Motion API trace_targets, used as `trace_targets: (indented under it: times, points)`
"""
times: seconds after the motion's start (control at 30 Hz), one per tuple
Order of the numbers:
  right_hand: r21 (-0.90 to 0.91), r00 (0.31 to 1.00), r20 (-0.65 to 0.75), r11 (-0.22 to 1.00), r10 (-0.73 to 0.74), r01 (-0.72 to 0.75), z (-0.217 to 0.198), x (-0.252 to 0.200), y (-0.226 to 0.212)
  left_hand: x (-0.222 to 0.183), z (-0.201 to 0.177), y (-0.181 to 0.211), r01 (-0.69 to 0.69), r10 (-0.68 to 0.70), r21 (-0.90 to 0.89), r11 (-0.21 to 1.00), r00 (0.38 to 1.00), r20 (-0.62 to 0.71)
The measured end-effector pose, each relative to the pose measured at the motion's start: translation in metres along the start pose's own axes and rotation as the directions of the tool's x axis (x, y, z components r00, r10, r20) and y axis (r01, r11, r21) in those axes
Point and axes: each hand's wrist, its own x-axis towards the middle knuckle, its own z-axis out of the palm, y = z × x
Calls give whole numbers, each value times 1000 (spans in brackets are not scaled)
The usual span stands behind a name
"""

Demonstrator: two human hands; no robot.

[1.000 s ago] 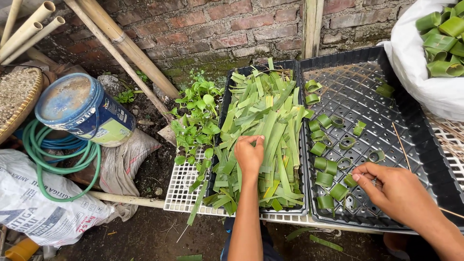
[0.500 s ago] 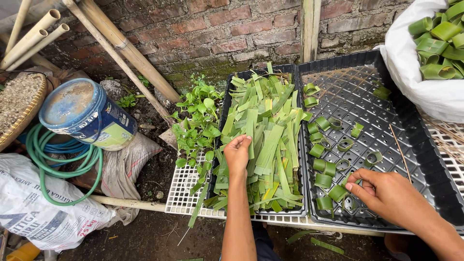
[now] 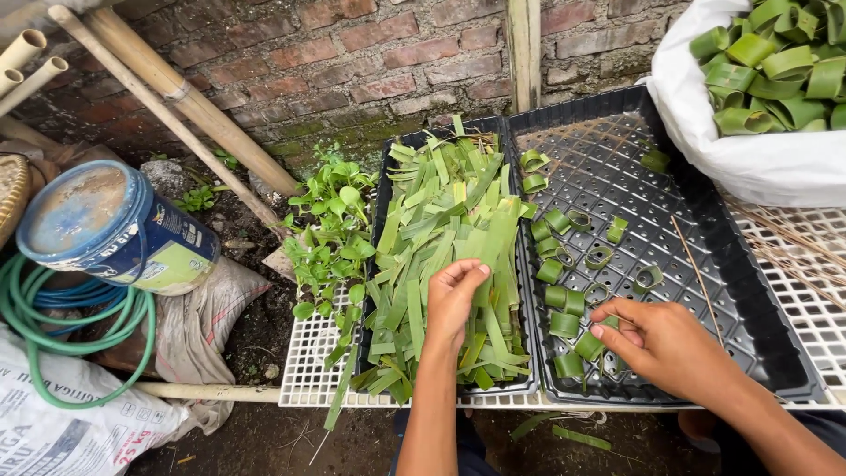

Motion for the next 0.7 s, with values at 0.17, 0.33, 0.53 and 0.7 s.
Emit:
trace_targets:
  times: [0.17,0.33,0.53,0.7]
  points:
    - [43,999,-32,999,-5,6,0,-1,-6,-8,-8,5,50,-50,11,999,997,57]
    - [251,992,-121,968,25,6,-3,-3,-14,-42,30,-1,-7,-74,182,983,898,434]
    - [184,949,-313,982,27,33,-12,-2,2,-28,3,17,-19,-31,134,991,930,365]
    - [344,978,-4,918,210,-196,-33,-6,1,11,-39,1,-125,42,-220,967,937,-347]
